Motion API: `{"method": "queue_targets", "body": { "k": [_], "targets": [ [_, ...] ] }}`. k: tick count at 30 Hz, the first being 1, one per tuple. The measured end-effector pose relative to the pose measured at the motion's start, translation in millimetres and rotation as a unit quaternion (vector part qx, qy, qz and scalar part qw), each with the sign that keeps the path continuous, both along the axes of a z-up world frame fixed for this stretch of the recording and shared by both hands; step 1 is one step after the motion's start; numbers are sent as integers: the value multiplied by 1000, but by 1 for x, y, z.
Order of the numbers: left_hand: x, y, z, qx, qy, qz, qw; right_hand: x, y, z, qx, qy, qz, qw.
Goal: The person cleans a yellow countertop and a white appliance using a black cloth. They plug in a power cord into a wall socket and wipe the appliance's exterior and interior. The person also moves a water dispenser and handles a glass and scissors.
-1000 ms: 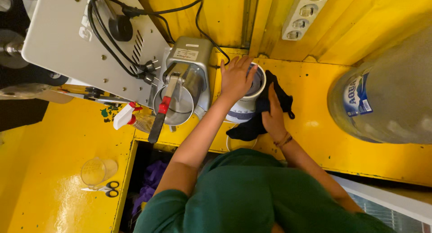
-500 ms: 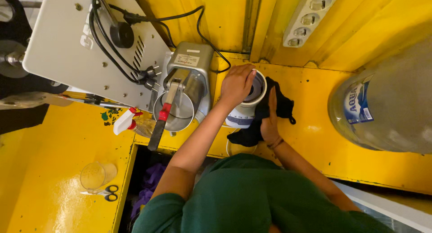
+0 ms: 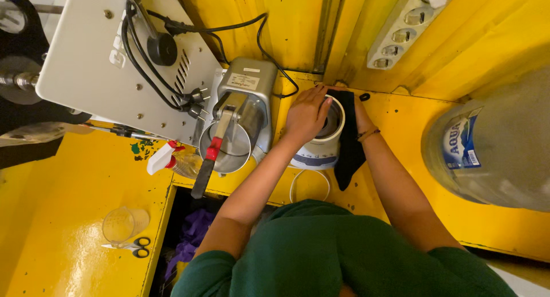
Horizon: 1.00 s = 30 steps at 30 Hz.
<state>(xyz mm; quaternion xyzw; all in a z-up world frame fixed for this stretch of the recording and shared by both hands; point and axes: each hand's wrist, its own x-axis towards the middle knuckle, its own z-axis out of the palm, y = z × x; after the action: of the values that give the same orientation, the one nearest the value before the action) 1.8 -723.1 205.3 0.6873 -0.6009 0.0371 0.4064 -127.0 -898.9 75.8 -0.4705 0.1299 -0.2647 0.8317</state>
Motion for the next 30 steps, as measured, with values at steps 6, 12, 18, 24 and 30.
{"method": "queue_targets", "body": {
  "k": [6,12,18,24,30],
  "targets": [
    [-2,3,9,5,39,0,999,-6,3,-17,-46,45,0,998],
    [-4,8,17,-33,75,3,997,-22,38,10,-85,73,-41,993],
    [-3,7,14,-30,129,5,991,-35,71,34,-107,89,-91,986],
    [5,7,4,-41,181,-27,982,-47,104,26,-137,100,-181,969],
    [11,7,-3,-23,250,-60,966,-58,157,11,-222,84,-309,921]
  ]
}}
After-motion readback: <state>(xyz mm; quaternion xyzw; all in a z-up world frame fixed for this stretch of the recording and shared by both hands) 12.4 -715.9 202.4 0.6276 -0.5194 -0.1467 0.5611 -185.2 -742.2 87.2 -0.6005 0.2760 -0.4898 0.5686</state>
